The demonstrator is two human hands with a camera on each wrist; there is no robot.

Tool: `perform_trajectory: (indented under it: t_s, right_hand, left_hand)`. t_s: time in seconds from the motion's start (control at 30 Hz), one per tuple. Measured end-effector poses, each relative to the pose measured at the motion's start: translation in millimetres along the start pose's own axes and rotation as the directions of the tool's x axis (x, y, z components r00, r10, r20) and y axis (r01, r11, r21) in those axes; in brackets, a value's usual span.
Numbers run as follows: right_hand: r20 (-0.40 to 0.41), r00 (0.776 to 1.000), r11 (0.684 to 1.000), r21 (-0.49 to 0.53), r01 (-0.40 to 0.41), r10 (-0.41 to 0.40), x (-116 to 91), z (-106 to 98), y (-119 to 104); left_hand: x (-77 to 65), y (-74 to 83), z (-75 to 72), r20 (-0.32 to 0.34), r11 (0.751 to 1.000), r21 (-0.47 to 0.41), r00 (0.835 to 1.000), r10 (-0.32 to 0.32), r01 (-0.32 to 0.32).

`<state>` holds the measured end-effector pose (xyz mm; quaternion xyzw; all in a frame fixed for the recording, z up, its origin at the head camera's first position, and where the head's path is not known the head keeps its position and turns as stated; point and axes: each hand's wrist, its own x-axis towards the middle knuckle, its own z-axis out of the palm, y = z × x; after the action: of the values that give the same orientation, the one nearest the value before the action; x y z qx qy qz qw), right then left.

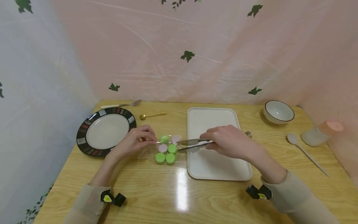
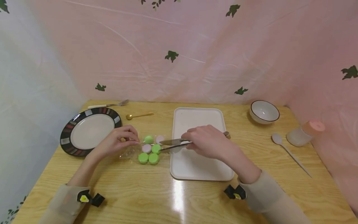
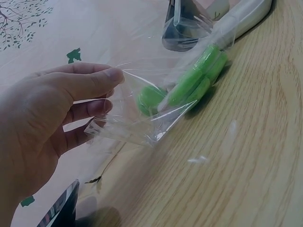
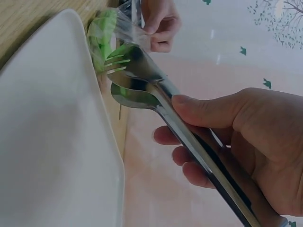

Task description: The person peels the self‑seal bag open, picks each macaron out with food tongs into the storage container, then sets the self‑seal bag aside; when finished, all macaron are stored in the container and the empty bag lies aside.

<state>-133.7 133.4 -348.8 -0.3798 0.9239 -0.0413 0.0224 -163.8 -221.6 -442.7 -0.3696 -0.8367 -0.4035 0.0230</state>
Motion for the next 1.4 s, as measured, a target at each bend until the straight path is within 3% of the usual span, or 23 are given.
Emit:
perform_trajectory:
  t_s: [0.43,0.7,1.13,1.4]
  right_hand:
    - [0.01,1.0,0.999,-0.037,-0.022,0.023,0.0,-3.5,1.6]
    - [-0.008,0.999,0.999,0.001,0.044,-0.044,3.4,1.6,4.1]
    - [-0.039,0.999,0.999,-0.049,0.01,-0.012,6.2,2.1,10.2]
    - [-0.01,1.0,0.999,-0.049,0.005,-0.005,5.5,-4.8,9.9]
  left_hand:
    - [0.1,2.3,-2.0,0.01,1.0,0.02,1.0,-0.003,0.003]
    - [-1.2,1.2,-1.8,0.004,1.0,0.016,1.0,0.006,-0.006]
    - [0.3,0.7,-2.1,0.016,1.0,0.012,1.0,-0.012,0.012]
    - [-0.2,0.4,-1.5,0.007,1.0,-0.011,1.0,-0.02,0.02]
